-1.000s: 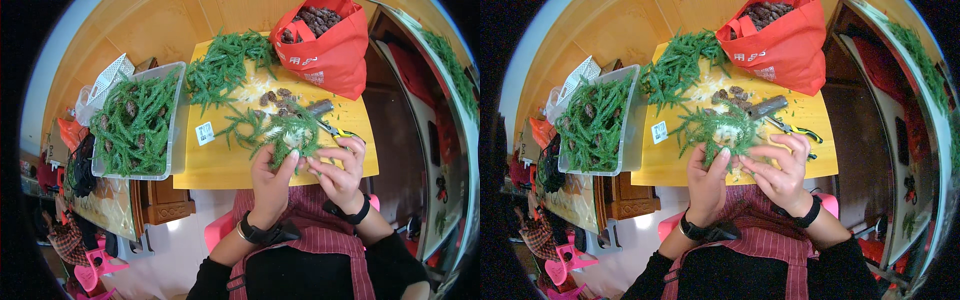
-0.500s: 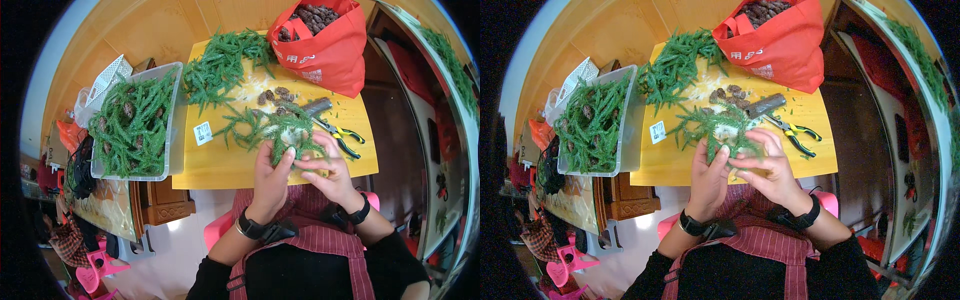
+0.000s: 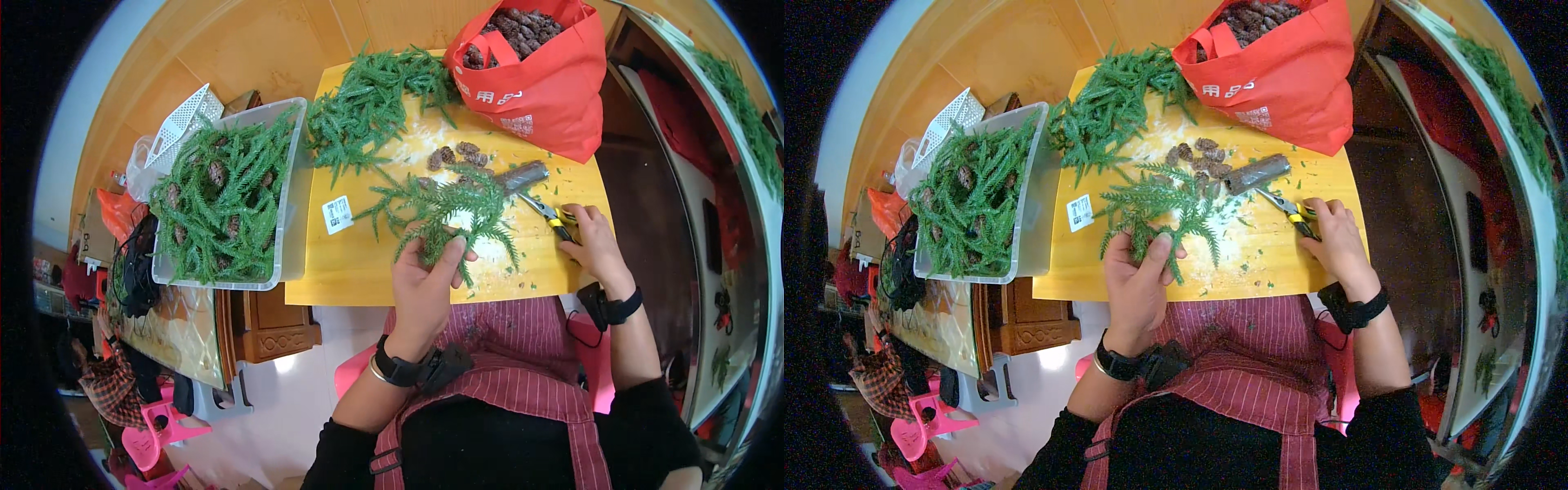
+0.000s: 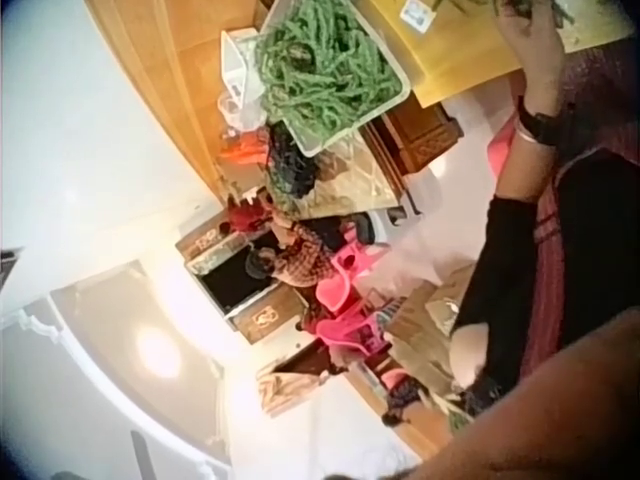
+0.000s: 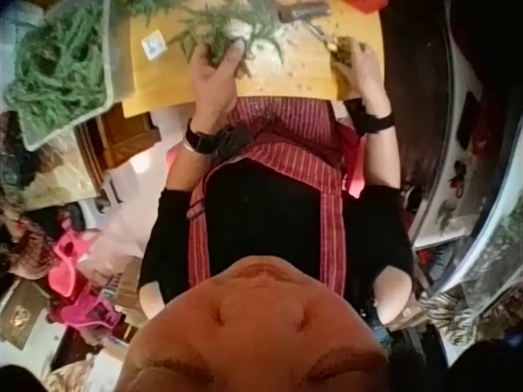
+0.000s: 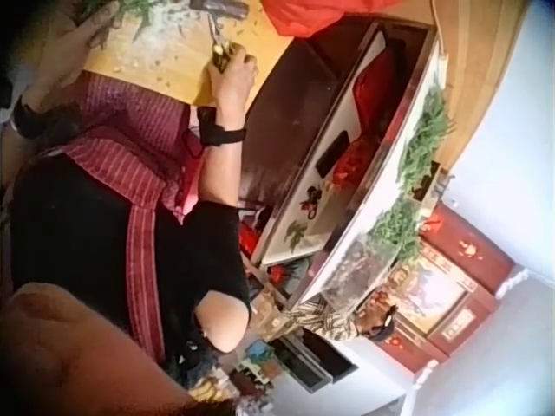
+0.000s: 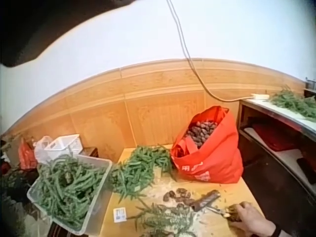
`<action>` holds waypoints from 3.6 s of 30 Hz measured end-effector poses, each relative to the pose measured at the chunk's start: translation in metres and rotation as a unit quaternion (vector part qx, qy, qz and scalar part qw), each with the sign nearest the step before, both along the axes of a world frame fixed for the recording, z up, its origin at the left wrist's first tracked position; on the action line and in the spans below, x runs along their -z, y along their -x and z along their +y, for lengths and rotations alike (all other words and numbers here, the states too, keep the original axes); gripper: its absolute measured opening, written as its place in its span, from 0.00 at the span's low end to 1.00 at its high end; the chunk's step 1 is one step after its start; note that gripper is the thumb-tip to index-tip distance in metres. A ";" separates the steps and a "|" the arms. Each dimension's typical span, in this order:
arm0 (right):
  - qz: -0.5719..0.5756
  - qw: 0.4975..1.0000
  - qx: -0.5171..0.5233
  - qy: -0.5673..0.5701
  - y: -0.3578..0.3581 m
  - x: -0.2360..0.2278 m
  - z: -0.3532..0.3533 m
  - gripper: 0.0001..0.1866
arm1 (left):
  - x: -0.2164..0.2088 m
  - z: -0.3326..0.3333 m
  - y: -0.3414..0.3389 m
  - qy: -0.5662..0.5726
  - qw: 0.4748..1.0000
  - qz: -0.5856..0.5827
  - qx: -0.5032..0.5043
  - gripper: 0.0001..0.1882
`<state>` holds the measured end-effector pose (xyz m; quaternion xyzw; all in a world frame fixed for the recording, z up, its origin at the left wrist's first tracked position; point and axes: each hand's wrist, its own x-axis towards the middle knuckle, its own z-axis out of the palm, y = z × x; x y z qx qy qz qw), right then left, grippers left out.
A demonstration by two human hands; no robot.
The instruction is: Pruning green plant sprigs and sorting them with dried botanical items into containers.
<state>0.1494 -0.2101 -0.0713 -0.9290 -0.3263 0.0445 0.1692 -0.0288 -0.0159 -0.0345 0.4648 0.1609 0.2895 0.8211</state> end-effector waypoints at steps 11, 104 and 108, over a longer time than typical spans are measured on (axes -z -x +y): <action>0.444 0.873 0.037 -0.199 0.034 -0.045 -0.011 0.12 | -0.002 0.004 -0.002 -0.015 0.999 -0.001 -0.038 0.09; 0.416 0.855 -0.180 -0.252 0.098 -0.055 0.008 0.16 | -0.002 -0.001 -0.014 0.010 0.999 -0.028 -0.020 0.10; 0.368 0.871 -0.200 -0.257 0.099 -0.053 0.008 0.15 | -0.003 -0.001 -0.014 0.001 0.999 -0.032 -0.009 0.09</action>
